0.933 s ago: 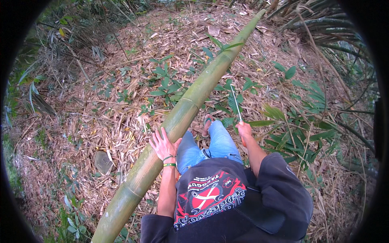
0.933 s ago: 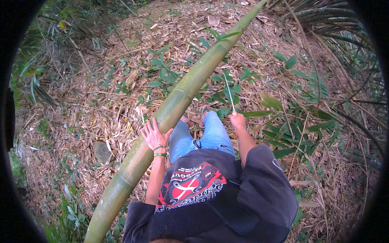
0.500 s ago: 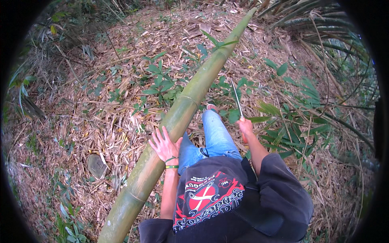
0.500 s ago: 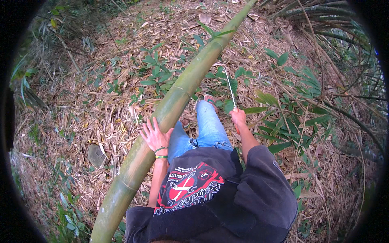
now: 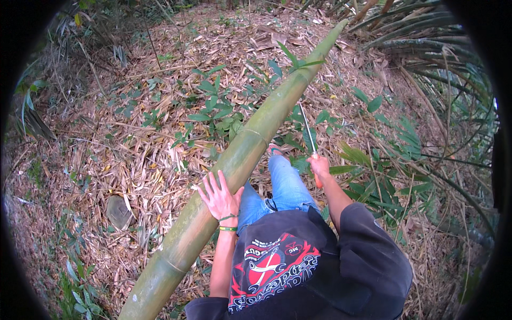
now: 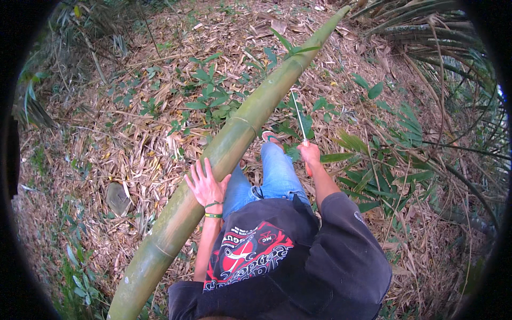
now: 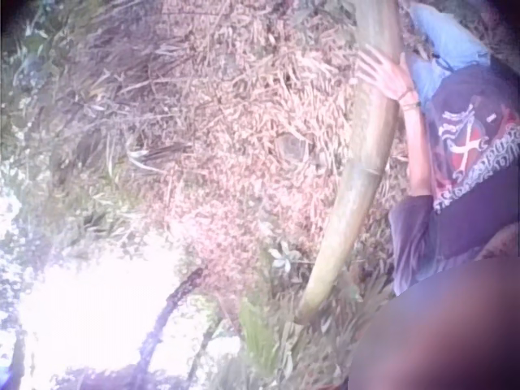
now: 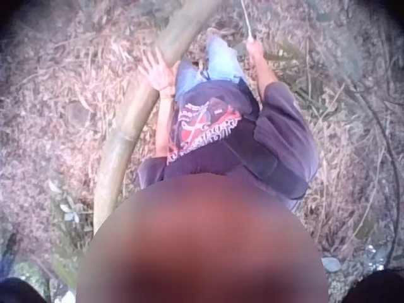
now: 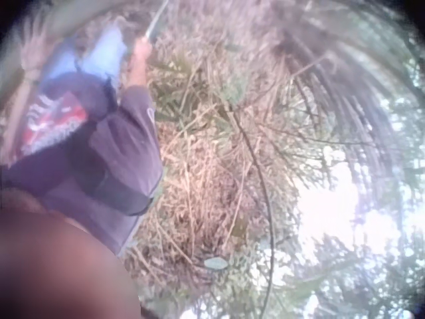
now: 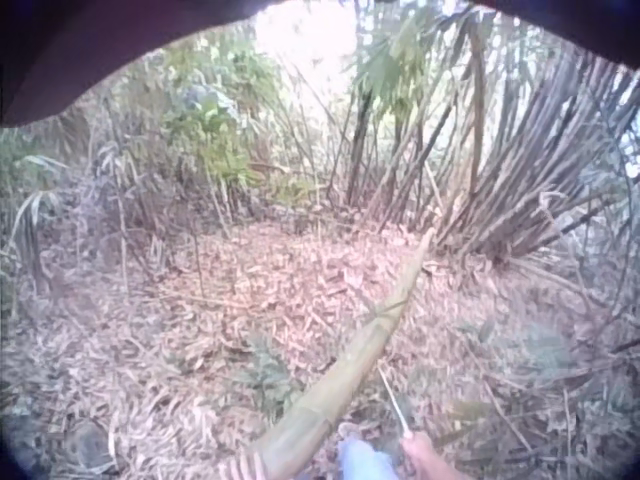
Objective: The person sits on the ground in a bamboo grove and uses a machete to cut a long bamboo stalk. They make a circular cut around the stalk and then chop through it to separate a section.
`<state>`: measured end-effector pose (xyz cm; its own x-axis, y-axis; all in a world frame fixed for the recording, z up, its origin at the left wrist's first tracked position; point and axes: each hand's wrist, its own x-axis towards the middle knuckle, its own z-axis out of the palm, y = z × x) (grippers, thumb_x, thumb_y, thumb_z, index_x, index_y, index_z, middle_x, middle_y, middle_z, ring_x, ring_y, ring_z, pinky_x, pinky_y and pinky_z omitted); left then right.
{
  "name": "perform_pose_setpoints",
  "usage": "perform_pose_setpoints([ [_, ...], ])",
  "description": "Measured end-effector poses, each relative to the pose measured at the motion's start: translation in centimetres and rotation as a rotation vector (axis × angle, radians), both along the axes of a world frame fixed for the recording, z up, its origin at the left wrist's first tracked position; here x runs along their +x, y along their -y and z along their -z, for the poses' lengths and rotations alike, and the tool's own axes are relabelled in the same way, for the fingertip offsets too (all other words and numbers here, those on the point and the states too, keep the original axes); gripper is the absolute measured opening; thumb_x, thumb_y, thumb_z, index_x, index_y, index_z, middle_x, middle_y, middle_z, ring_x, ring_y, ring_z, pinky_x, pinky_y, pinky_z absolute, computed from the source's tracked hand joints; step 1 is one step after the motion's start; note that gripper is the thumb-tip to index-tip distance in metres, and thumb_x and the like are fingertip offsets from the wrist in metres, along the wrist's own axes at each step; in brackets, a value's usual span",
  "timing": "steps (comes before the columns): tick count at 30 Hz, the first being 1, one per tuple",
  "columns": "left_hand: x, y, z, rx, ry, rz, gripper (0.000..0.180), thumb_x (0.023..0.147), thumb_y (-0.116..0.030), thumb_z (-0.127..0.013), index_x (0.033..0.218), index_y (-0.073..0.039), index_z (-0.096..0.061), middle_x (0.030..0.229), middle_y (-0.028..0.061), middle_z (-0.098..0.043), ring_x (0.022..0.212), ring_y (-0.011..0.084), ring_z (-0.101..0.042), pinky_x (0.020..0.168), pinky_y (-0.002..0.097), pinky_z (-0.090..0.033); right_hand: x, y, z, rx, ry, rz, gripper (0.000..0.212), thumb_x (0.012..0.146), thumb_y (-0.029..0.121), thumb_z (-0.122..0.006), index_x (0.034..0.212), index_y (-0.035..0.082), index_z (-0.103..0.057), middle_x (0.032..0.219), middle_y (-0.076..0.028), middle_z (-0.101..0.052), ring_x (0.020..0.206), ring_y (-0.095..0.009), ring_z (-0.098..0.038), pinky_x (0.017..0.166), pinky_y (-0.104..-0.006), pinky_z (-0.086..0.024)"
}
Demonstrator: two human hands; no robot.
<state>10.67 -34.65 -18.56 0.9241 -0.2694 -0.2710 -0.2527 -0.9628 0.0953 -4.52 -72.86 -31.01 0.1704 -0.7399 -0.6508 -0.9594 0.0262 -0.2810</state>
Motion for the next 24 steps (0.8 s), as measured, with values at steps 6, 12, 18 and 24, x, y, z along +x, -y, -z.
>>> perform_pose_setpoints([
  [6, 0.0, -0.3, 0.0, -0.007, 0.001, -0.013, 0.097, 0.067, -0.063, -0.078, 0.146, -0.015, -0.047, 0.148, 0.0092, -0.047, 0.140, 0.0313, -0.040, 0.122, 0.0561, -0.016, 2.5, -0.7, -0.1, 0.042, 0.131, 0.048, 0.021, 0.079, 0.020, -0.076, 0.086, 0.002, -0.067, 0.065, -0.007, -0.064, 0.051, -0.017, -0.061, 0.050, -0.0337, -0.051],
  [12, -0.1, -0.4, 0.5, -0.035, 0.051, -0.032, 0.097, 0.064, -0.061, -0.081, 0.144, -0.016, -0.049, 0.149, 0.0088, -0.047, 0.140, 0.0312, -0.039, 0.122, 0.0568, -0.017, 5.6, 1.4, 2.2, 0.049, 0.099, 0.001, 0.019, 0.080, 0.021, -0.075, 0.078, 0.003, -0.067, 0.060, -0.007, -0.062, 0.048, -0.016, -0.059, 0.047, -0.0338, -0.048],
  [18, 0.0, 0.0, 0.5, -0.055, 0.053, -0.047, 0.098, 0.061, -0.058, -0.084, 0.143, -0.017, -0.050, 0.148, 0.0084, -0.048, 0.141, 0.0320, -0.038, 0.121, 0.0572, -0.018, 5.7, 6.1, 4.5, -0.014, 0.109, -0.070, 0.025, 0.080, 0.026, -0.075, 0.080, 0.003, -0.068, 0.059, -0.008, -0.062, 0.047, -0.017, -0.059, 0.049, -0.0330, -0.048],
  [24, 0.2, 0.5, 0.2, 0.001, 0.044, -0.088, 0.103, 0.060, -0.063, -0.082, 0.144, -0.016, -0.049, 0.147, 0.0104, -0.048, 0.141, 0.0334, -0.039, 0.120, 0.0578, -0.019, 8.1, 9.3, 3.7, -0.045, 0.093, -0.188, 0.023, 0.079, 0.028, -0.075, 0.082, 0.006, -0.068, 0.066, -0.007, -0.065, 0.054, -0.018, -0.063, 0.056, -0.0348, -0.052],
])
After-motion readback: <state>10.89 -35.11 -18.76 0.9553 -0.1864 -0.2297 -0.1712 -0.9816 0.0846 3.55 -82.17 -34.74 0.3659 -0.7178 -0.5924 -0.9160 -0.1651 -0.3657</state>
